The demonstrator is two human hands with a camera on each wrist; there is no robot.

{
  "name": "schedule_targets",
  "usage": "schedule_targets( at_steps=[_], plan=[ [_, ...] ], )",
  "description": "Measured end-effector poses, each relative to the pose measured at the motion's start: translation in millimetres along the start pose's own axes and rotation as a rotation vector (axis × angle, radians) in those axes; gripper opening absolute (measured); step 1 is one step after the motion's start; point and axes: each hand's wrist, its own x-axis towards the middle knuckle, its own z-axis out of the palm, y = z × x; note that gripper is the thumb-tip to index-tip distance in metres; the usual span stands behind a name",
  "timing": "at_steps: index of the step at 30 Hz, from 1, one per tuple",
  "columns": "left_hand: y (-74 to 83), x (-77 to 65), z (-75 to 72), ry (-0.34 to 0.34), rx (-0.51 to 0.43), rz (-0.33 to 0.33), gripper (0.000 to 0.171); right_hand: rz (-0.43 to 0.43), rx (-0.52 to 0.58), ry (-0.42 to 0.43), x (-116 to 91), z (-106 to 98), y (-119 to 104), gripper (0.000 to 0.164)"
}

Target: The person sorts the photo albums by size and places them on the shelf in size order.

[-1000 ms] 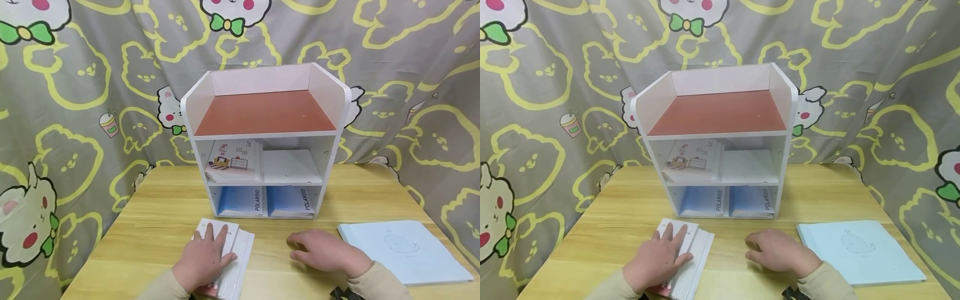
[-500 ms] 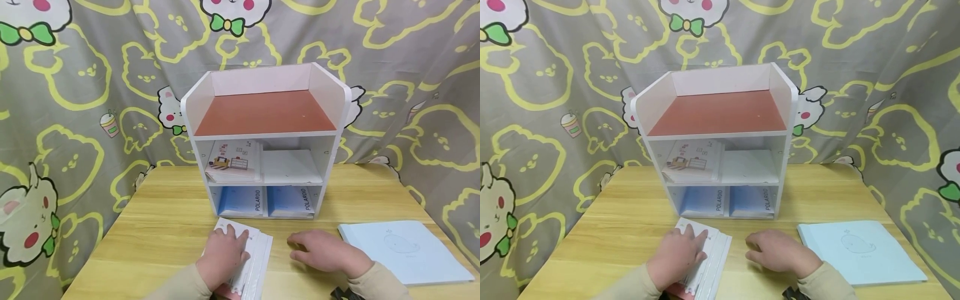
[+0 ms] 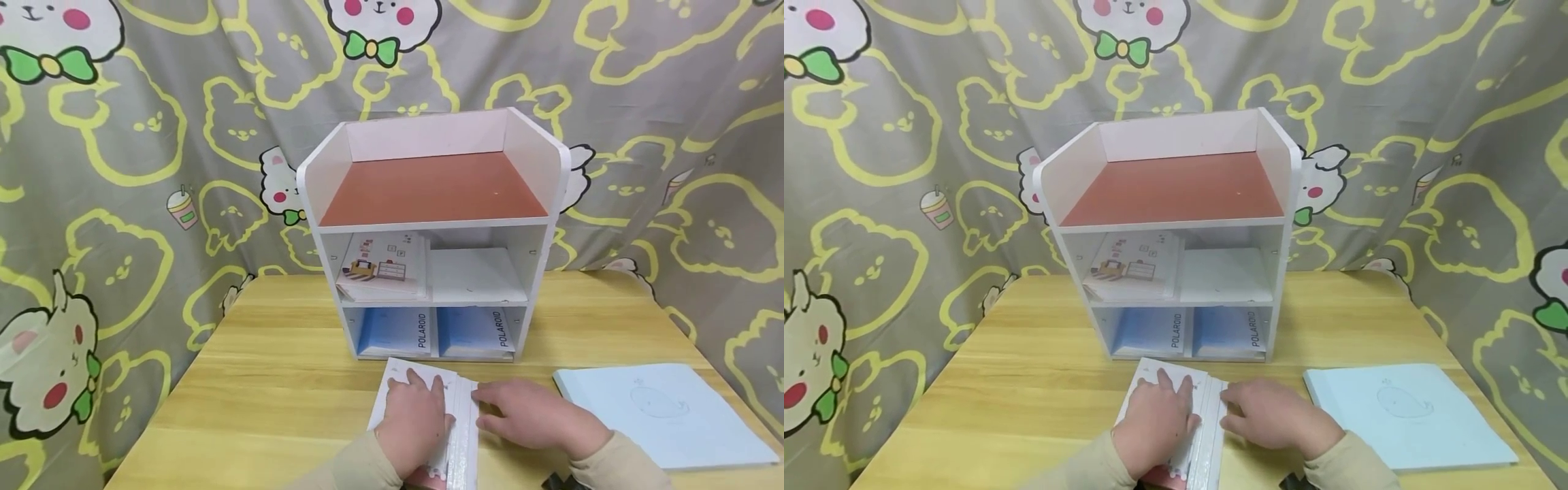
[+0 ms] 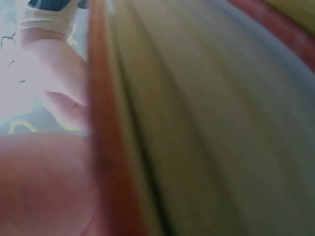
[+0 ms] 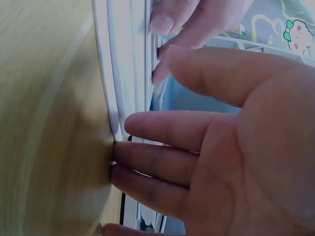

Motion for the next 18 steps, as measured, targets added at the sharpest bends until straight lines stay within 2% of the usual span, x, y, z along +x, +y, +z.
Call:
schedule_targets(
  at_steps=[5,9,11,14,16,18],
  plan=[
    [-2.7,-5.9,-1.8,0.008,-0.04,0.044,0.067,0.038,-0.081,0.021,-1,3,-3,0.056],
    [-13.1,-12.8,-5.2,0.023,-0.171,0.121,0.061,0.072,-0.078,0.03,0,4,-3,0.062],
    [-25.5,-14.6,-6.8,0.028,-0.299,0.16,0.057,0.082,-0.037,0.036,1,3,-2,0.062],
    [-54.0,-12.2,-3.2,0.032,-0.574,0.175,0.056,0.081,0.09,0.054,4,2,0,0.059],
    [-76.9,-7.1,2.2,0.051,-0.732,0.146,0.056,0.08,0.211,0.068,6,2,3,0.058],
    [-97.8,0.5,10.7,0.092,-0.835,0.091,0.048,0.1,0.363,0.088,10,2,7,0.056]
  ],
)
